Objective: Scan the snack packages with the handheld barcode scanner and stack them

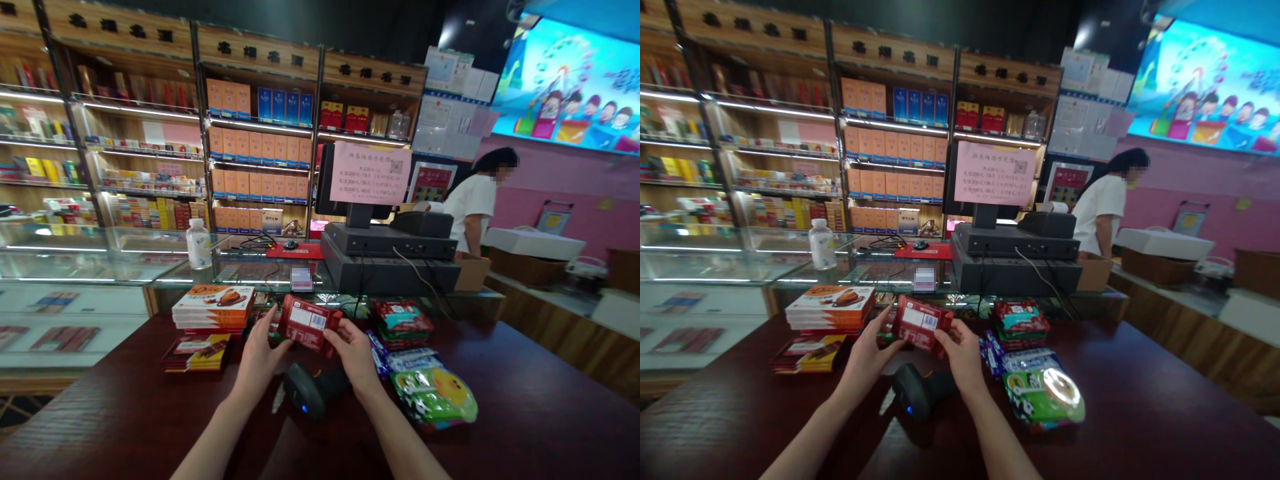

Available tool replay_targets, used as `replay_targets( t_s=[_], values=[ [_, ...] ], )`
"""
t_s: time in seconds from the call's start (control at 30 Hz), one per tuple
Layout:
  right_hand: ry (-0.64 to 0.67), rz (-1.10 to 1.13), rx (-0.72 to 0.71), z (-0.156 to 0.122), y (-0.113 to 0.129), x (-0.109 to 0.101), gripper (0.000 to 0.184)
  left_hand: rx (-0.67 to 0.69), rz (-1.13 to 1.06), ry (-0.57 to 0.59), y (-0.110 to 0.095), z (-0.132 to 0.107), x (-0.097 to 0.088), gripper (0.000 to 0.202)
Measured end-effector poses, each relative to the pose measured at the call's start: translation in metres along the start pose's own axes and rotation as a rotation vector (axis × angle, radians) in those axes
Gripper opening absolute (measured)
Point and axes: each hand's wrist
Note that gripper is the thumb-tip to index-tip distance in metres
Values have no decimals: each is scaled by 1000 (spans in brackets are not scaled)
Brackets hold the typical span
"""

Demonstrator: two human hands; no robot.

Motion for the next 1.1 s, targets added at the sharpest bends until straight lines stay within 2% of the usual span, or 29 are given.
replay_targets(
  t_s=[0.1, 0.23, 0.33, 0.4, 0.53, 0.6, 0.77, 0.87, 1.1],
  values=[
    [-12, -45, -42, -1, 2, 1, 31, -112, -149, 3, -2, 3, 0, 60],
    [-56, -112, -113, 0, 3, -1, 26, -198, -298, -14, -12, 6, -4, 36],
    [-88, -176, -154, 2, -1, -4, 24, -204, -277, 4, -17, 5, -8, 27],
    [-115, -241, -168, 3, -4, -6, 22, -162, -203, -13, -18, 5, -10, 24],
    [-215, -374, -264, 4, -5, -10, 17, -59, -9, -100, -15, 5, -12, 23],
    [-228, -395, -288, 4, -4, -11, 19, -55, 38, -86, -14, 4, -13, 23],
    [-225, -413, -296, 0, -1, -9, 22, -164, 48, 33, -19, 1, -14, 24],
    [-236, -447, -305, -3, 1, -8, 21, -220, 91, 51, -21, 1, -15, 25],
    [-112, -381, -188, -7, 0, -10, 24, -220, -131, 7, -5, 2, -14, 29]
  ],
)
Point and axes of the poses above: each hand's wrist, its own z-axis towards the middle knuckle, its own x-axis out of the palm, y = z × x, and after that the axes turned 10 degrees about x, right-handed
